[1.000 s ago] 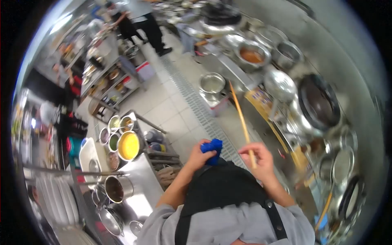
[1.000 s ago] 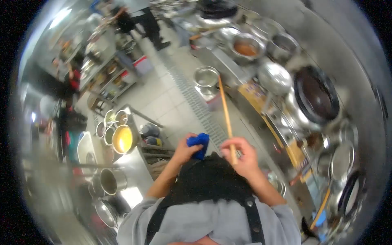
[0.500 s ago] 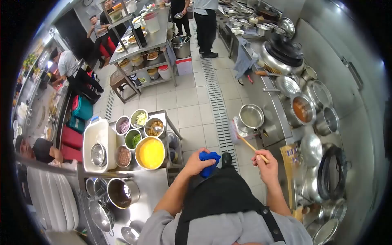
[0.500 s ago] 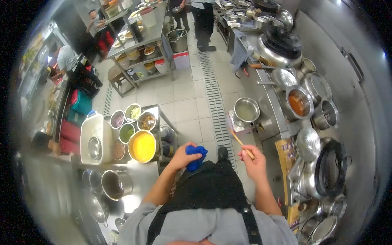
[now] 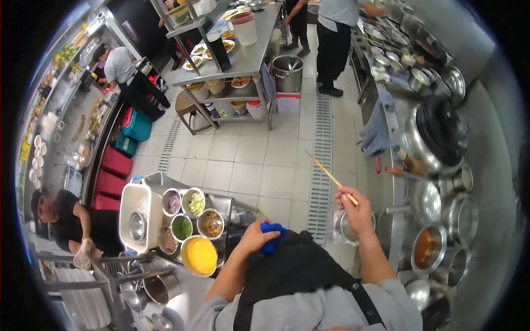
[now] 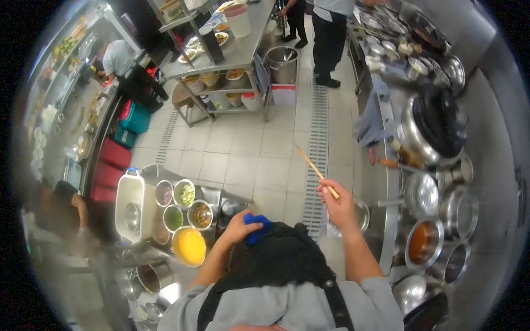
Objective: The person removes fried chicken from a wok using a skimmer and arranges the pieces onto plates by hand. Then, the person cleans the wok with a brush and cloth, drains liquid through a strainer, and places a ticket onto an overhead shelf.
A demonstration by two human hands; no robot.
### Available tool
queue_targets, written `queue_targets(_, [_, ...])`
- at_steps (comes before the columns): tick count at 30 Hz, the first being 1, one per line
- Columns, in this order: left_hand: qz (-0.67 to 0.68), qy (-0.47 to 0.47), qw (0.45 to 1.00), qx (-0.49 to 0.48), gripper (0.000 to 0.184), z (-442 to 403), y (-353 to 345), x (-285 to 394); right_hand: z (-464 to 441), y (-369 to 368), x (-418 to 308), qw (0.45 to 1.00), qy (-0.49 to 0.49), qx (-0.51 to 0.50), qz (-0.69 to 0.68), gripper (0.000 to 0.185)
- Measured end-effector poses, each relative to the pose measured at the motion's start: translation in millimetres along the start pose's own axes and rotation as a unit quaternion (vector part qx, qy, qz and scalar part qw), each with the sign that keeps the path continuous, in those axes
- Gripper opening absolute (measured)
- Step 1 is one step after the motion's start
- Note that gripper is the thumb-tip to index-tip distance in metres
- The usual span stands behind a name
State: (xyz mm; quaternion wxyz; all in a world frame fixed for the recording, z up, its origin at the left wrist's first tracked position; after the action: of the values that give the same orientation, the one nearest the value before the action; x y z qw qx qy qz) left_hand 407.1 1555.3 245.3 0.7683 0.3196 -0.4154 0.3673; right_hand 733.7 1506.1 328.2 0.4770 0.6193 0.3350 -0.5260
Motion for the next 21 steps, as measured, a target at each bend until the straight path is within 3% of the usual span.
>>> queue_targets(2, [0.003, 0.005, 1.0, 0.013, 0.047, -30.9, 8.3, 0.0, -52.7, -3.5, -6.5, 1.0, 0.029, 0.007, 0.001, 0.022])
queue_targets(8, [0.077, 0.036, 0.996, 0.038, 0.048, -171.4, 44.8, 15.3, -207.0, -42.1, 23.0, 1.0, -0.018, 0.009, -0.017, 0.024])
queue_targets(11, [0.058, 0.02, 0.997, 0.047, 0.048, -249.1, 75.8, 54.9, -280.1, -51.4, 8.4, 1.0, -0.01, 0.003, 0.01, 0.025])
queue_targets(15, [-0.065, -0.03, 0.997, 0.018, 0.047, -346.1, 125.2, 113.0, -374.5, -44.3, -8.8, 0.999, 0.01, 0.045, 0.002, 0.025])
queue_targets(21, [-0.189, 0.049, 0.976, 0.1, 0.044, -418.7, 196.0, 139.6, -561.2, -63.0, 17.3, 0.999, 0.01, 0.047, 0.007, 0.026])
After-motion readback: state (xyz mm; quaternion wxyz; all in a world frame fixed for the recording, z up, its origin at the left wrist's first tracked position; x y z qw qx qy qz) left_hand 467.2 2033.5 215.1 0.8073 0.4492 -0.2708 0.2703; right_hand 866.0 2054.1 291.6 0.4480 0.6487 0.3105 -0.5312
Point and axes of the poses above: each hand's wrist, its own z-axis away from the middle knuckle, its own y-axis out of the back of the hand, x = y × z, the point moved 4 cm from there along -z, towards the middle knuckle, and after that the axes turned 10 degrees about z, right-handed, at the moved point
